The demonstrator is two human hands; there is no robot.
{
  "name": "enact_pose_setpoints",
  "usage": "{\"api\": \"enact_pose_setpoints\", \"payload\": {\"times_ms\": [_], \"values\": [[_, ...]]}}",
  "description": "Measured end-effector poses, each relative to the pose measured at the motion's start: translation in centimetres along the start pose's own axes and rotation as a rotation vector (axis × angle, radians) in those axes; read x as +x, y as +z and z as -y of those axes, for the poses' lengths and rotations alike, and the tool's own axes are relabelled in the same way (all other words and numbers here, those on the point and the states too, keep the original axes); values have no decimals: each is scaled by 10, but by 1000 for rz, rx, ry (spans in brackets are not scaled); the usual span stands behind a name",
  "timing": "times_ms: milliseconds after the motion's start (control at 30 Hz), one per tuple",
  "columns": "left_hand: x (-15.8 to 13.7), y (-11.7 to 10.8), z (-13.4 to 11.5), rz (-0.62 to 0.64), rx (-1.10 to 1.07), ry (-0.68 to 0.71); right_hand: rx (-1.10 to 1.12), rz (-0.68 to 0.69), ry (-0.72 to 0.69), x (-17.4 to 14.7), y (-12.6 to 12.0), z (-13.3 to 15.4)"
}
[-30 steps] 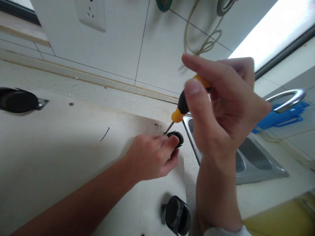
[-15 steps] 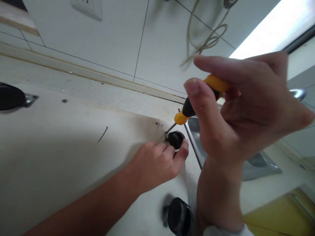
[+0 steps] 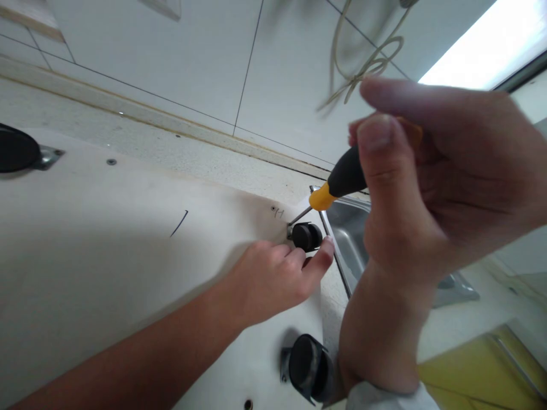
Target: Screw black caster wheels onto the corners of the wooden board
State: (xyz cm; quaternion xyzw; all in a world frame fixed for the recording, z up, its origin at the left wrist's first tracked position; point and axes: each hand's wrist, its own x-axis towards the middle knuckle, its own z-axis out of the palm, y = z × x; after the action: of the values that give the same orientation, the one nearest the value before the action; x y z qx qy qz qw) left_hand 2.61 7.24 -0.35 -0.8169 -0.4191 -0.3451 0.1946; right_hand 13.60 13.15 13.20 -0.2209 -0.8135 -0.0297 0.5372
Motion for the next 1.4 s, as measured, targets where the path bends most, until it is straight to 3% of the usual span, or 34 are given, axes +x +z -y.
{"api": "enact_pose_setpoints", "payload": {"times_ms": [100, 200, 367, 500, 700, 833, 1000, 1167, 1333, 1400], "values": [[0, 1, 0, 24, 14, 3, 105, -57, 18, -2, 5, -1], [0, 2, 1, 28, 24, 7, 297, 65, 62, -4, 4, -2], [0, 5, 2, 11, 22, 6, -125, 112, 78, -3, -15, -1], [-1, 6, 2, 13, 10, 3, 33, 310, 83, 2, -25, 0], [-2, 10, 0, -37, -4, -8, -139, 141, -31, 4, -25, -6], [-2, 11, -1, -27, -24, -25, -24, 446, 138, 5, -33, 4], [-2, 11, -1, -20, -21, -30, -303, 212, 53, -1, -37, 5], [-2, 11, -1, -14, -41, -38, -27, 408, 141, -2, -40, 1], [-3, 11, -1, -18, -30, -45, -231, 241, 70, -2, -34, 1], [-3, 11, -1, -15, -29, -50, -141, 292, 108, -2, -36, -2]]}}
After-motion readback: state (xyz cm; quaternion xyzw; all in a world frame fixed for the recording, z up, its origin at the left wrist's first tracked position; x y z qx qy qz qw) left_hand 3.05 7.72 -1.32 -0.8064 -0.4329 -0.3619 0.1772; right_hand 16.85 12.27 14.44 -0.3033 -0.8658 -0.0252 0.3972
